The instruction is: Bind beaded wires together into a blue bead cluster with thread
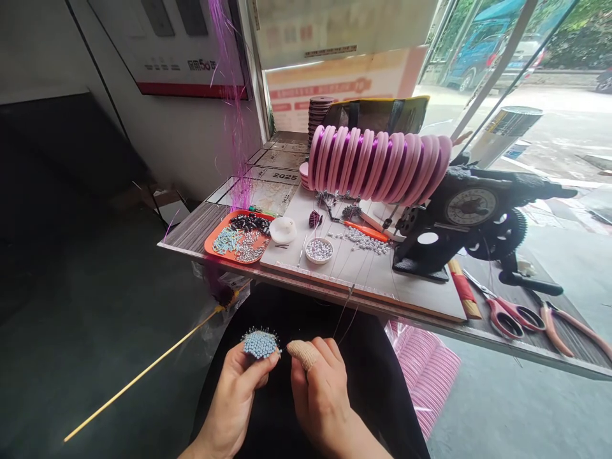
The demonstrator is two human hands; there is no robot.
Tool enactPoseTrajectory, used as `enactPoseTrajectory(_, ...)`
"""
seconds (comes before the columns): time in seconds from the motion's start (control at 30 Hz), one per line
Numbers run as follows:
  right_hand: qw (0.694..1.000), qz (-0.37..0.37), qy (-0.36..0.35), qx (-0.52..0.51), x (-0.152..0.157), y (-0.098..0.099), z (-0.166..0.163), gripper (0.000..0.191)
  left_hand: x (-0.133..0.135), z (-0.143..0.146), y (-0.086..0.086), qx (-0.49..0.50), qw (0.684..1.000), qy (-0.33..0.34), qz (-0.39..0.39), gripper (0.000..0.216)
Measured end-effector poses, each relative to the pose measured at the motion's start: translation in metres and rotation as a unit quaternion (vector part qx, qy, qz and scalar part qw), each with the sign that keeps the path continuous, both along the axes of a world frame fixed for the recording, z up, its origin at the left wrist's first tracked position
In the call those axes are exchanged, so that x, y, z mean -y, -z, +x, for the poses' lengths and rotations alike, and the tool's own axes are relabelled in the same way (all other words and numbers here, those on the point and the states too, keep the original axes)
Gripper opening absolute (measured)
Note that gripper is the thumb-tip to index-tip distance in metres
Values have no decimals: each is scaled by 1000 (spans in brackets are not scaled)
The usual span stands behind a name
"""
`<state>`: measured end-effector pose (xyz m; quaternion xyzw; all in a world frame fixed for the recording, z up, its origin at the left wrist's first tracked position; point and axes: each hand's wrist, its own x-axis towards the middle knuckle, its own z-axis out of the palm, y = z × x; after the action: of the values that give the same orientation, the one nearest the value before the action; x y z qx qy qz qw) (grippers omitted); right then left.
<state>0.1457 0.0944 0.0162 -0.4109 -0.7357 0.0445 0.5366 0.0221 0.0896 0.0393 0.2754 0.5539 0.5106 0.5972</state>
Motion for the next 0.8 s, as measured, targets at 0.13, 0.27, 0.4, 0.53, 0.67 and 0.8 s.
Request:
enactPoseTrajectory(0.13,1000,-9,-6,3,1,1,1,24,0,-2,1,-13,1000,15,24,12)
enactPoseTrajectory(0.27,1000,-10,-10,5,1,1,1,24,-1,-2,3,-25,999,25,34,12)
enactPoseTrajectory(0.4,1000,0,-20,4,0,0,0,23,-1,-1,5,1,1000,13,2,13)
enactPoseTrajectory(0.53,999,-42,-12,-6,0,-1,2,19,-2,-1,2,120,990,-7,-70,11)
enactPoseTrajectory(0.67,993,-118,-16,0,0,-1,6,15,-5,-4,-4,341,931,31,-129,9)
enactPoseTrajectory(0.8,990,-138,-15,17,-2,-1,8,16,-8,-3,-4,381,908,3,-174,20)
